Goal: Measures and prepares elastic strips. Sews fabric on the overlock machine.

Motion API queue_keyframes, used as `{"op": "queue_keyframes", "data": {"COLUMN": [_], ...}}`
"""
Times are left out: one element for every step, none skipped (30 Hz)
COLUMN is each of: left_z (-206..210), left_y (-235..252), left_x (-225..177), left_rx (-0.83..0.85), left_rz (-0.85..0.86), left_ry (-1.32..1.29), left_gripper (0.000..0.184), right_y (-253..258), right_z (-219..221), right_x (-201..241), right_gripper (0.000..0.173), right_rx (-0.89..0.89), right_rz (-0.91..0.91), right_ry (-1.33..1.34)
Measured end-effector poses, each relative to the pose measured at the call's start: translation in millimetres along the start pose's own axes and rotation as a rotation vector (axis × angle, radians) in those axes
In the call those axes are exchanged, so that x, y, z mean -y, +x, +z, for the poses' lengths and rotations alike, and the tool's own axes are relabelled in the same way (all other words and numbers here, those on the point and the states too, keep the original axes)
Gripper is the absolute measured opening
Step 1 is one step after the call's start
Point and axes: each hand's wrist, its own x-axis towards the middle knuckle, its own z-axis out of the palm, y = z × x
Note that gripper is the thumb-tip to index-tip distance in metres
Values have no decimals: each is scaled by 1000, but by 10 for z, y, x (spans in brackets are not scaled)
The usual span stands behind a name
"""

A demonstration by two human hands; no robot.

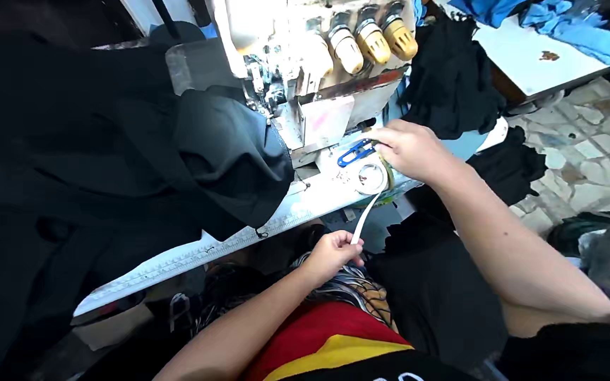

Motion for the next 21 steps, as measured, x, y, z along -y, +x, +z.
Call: {"op": "queue_keyframes", "data": {"left_z": [-31, -56, -74, -84, -89, -93, -92, -86, -77, -69, -62, -58, -56, -55, -56, -56, -54, -54, -54, -53, -51], "left_y": [-46, -84, -117, -144, -165, -182, -195, -207, -219, -233, -248, -265, -283, -299, -317, -337, -357, -373, -384, -396, -404], "left_x": [-4, -14, -26, -39, -52, -72, -98, -130, -159, -183, -202, -210, -209, -200, -190, -175, -151, -129, -114, -104, -96], "left_rx": [-17, -34, -45, -51, -53, -48, -43, -40, -38, -33, -29, -29, -37, -50, -65, -87, -109, -129, -146, -158, -164], "left_rz": [-4, -10, -12, -14, -15, -19, -27, -42, -59, -77, -96, -109, -112, -108, -101, -94, -85, -70, -56, -48, -45], "left_ry": [21, 46, 74, 103, 133, 154, 171, 183, 187, 183, 177, 167, 147, 120, 87, 58, 36, 17, -5, -27, -52], "left_gripper": [12, 11, 12, 13, 15, 17, 19, 19, 20, 19, 19, 19, 20, 24, 31, 37, 40, 38, 32, 23, 15], "right_y": [96, 179, 246, 295, 329, 354, 382, 413, 435, 449, 455, 454, 445, 424, 392, 344, 272, 179, 84, -24, -147], "right_z": [-13, -34, -50, -59, -64, -70, -85, -104, -120, -133, -145, -154, -157, -159, -160, -147, -125, -95, -75, -55, -36], "right_x": [-15, -9, 1, 14, 20, 23, 30, 41, 50, 60, 77, 96, 108, 112, 103, 74, 40, 4, -26, -46, -50], "right_gripper": [32, 34, 33, 31, 29, 28, 30, 32, 31, 26, 19, 14, 13, 14, 16, 17, 18, 19, 21, 23, 23], "right_rx": [116, 213, 293, 355, 399, 425, 455, 487, 507, 510, 508, 502, 489, 461, 417, 349, 256, 140, 18, -105, -218], "right_rz": [27, 57, 89, 120, 141, 155, 169, 176, 177, 182, 197, 216, 233, 247, 259, 263, 263, 257, 254, 243, 217], "right_ry": [-29, -54, -73, -84, -86, -80, -77, -84, -94, -101, -111, -130, -142, -140, -122, -77, -3, 80, 167, 272, 414]}}
